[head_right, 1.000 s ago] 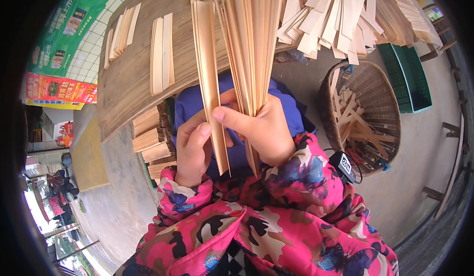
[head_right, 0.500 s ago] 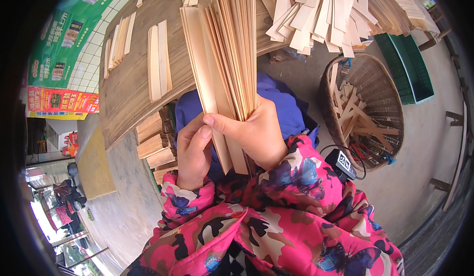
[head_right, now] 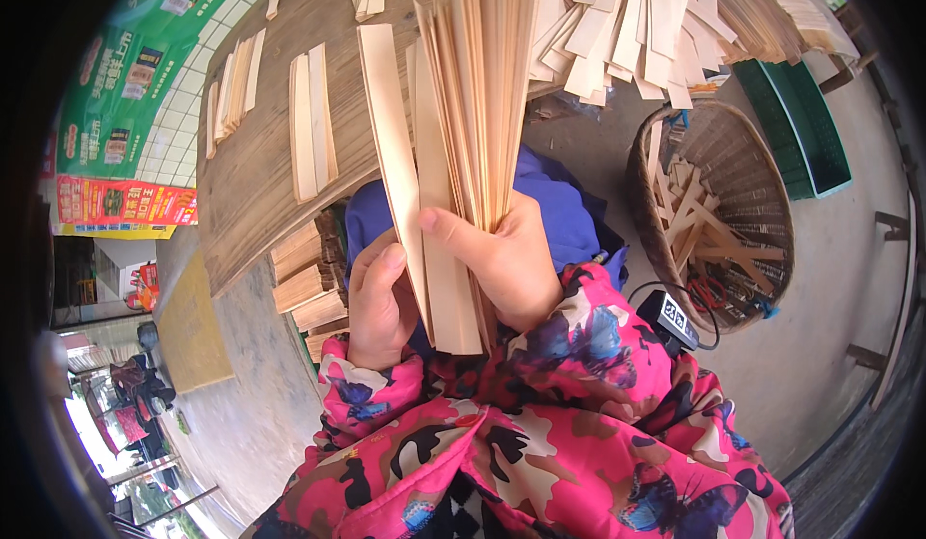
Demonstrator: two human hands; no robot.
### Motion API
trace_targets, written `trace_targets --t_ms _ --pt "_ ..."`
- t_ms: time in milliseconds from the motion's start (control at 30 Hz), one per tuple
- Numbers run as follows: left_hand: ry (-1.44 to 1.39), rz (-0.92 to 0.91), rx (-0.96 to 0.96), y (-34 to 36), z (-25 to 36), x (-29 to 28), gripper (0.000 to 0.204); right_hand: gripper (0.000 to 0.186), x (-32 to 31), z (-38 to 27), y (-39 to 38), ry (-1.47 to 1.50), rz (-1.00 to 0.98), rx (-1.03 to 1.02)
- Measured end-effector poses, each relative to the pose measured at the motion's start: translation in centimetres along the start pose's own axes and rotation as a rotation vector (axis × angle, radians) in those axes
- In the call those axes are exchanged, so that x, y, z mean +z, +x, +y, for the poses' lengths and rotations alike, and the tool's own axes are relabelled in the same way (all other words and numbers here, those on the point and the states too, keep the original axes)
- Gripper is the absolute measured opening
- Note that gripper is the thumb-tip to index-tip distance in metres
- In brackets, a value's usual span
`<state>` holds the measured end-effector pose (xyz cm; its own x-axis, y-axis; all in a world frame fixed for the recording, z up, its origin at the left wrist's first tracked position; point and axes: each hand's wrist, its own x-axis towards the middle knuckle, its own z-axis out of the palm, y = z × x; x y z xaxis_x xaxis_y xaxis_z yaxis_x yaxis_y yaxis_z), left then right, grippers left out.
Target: The person repeatedly picks up bundles of thin wooden sticks from a wooden table, fans them out, and separates them into smaller groups. The person handles the sticks by hand, moving them between piles on the table and into a nearby basket.
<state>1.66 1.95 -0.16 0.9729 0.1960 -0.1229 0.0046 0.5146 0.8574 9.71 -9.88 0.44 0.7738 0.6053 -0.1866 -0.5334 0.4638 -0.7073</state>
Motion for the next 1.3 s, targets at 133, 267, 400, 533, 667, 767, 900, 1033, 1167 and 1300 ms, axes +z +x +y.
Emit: trace_targets --t_ms 133,267,400,533,667,767,900,1033,1167,1300 --pt "0.225 0.025 0.046 0.1 0.0 -0.3 0.025 0.019 0.2 -0.1 -0.1 -0.104 -0.022 -0.023" --pt "0.303 0.049 0.090 0.2 -0.1 -0.3 0.020 0.021 0.3 0.0 0.1 -0.175 -0.023 -0.102" --pt "0.243 0.041 0.064 0.2 0.0 -0.1 0.025 0.015 -0.1 0.1 0.0 -0.118 0.009 -0.085" --pt "0.067 0.005 0.005 -0.1 0.1 0.3 0.036 0.014 -0.2 0.5 0.0 -0.073 0.067 -0.114" --pt "0.004 -0.009 -0.037 0.0 0.4 0.3 0.039 0.014 -0.4 0.6 0.1 -0.069 0.072 -0.132" --pt "-0.041 -0.024 -0.055 0.2 0.6 0.2 0.039 0.013 -0.7 0.0 0.0 -0.028 0.059 -0.098" --pt "-0.020 0.014 -0.073 0.3 0.5 0.3 0.038 0.014 -1.1 -0.4 -0.1 -0.117 0.051 -0.099" --pt "0.166 0.022 0.019 0.5 -0.2 0.6 0.034 0.015 -0.8 0.7 0.2 -0.274 0.066 -0.247" --pt "0.359 0.045 0.076 0.7 -1.2 0.9 0.033 0.017 -0.6 2.2 1.0 -0.561 0.166 -0.442" --pt "0.419 0.057 0.096 0.9 -1.9 0.6 0.033 0.015 -0.9 2.4 1.2 -0.880 0.116 -0.663"
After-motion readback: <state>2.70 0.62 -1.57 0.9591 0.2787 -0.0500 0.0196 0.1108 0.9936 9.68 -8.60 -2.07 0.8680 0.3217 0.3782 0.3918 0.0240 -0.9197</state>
